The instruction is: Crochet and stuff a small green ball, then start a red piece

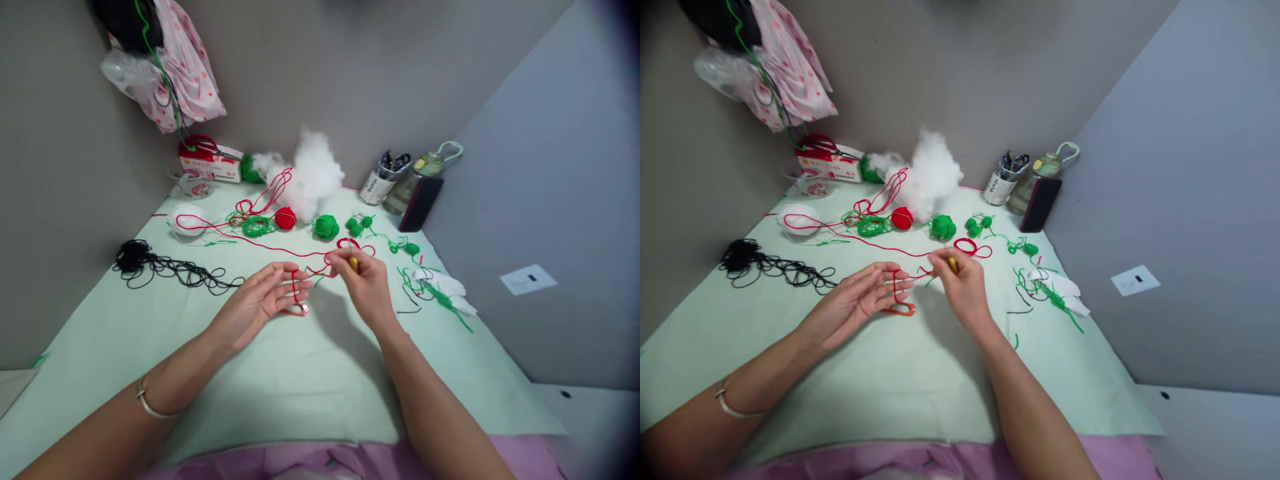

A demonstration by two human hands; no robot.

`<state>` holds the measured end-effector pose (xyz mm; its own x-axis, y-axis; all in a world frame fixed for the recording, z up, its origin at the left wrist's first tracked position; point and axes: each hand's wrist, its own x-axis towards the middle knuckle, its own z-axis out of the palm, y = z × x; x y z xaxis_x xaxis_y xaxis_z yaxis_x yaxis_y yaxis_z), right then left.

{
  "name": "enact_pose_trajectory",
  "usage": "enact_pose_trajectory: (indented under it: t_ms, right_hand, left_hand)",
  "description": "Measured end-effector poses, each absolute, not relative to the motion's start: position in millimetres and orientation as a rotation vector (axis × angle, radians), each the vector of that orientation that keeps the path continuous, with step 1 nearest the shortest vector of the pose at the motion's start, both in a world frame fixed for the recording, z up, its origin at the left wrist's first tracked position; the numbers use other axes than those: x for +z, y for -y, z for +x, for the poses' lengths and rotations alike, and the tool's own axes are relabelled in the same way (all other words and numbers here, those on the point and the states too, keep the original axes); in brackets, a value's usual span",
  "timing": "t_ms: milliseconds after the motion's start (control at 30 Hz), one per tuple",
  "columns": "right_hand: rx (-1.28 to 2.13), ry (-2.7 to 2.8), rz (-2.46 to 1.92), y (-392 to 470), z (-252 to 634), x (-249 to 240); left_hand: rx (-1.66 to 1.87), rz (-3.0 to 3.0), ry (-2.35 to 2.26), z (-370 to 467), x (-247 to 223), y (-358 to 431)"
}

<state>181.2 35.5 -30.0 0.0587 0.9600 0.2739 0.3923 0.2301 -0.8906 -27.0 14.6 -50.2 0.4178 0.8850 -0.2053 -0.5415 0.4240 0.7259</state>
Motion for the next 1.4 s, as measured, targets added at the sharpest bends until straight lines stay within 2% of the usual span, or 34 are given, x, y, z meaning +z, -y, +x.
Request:
enact_pose_trajectory:
  t_ms: [100,233,333,433,600,700,900,1000,1100,1267,1400]
  right_hand:
    - [0.717,1.822,-1.324,-18,163,-33]
    - [0.353,2.103,-1.527,-11,153,-45]
    - [0.283,2.148,-1.576,-11,149,-51]
    - [0.521,2.073,-1.462,-12,147,-51]
    - [1.452,1.604,-1.249,-21,154,-42]
    - [1.749,1.374,-1.234,-27,163,-38]
    - [1.867,1.177,-1.204,-31,170,-36]
    - [1.847,1.128,-1.181,-32,170,-35]
    - [1.804,1.109,-1.179,-31,170,-34]
    - [1.692,1.163,-1.178,-24,167,-27]
    - [1.584,1.199,-1.183,-21,168,-21]
  left_hand:
    - [1.027,0.675,-0.683,-23,-50,-8]
    - [1.076,0.779,-0.791,-14,-54,-1]
    - [1.065,0.804,-0.830,-9,-55,2]
    - [1.045,0.792,-0.825,-6,-53,2]
    - [1.130,0.749,-0.778,-15,-47,-4]
    - [1.244,0.659,-0.758,-25,-46,-12]
    - [1.286,0.621,-0.873,-44,-51,-32]
    - [1.186,0.899,-1.114,-50,-54,-34]
    - [1.232,1.140,-1.311,-46,-51,-25]
    - [1.122,0.978,-0.869,-18,-30,-10]
    - [1.301,0.829,-0.648,-2,-19,-21]
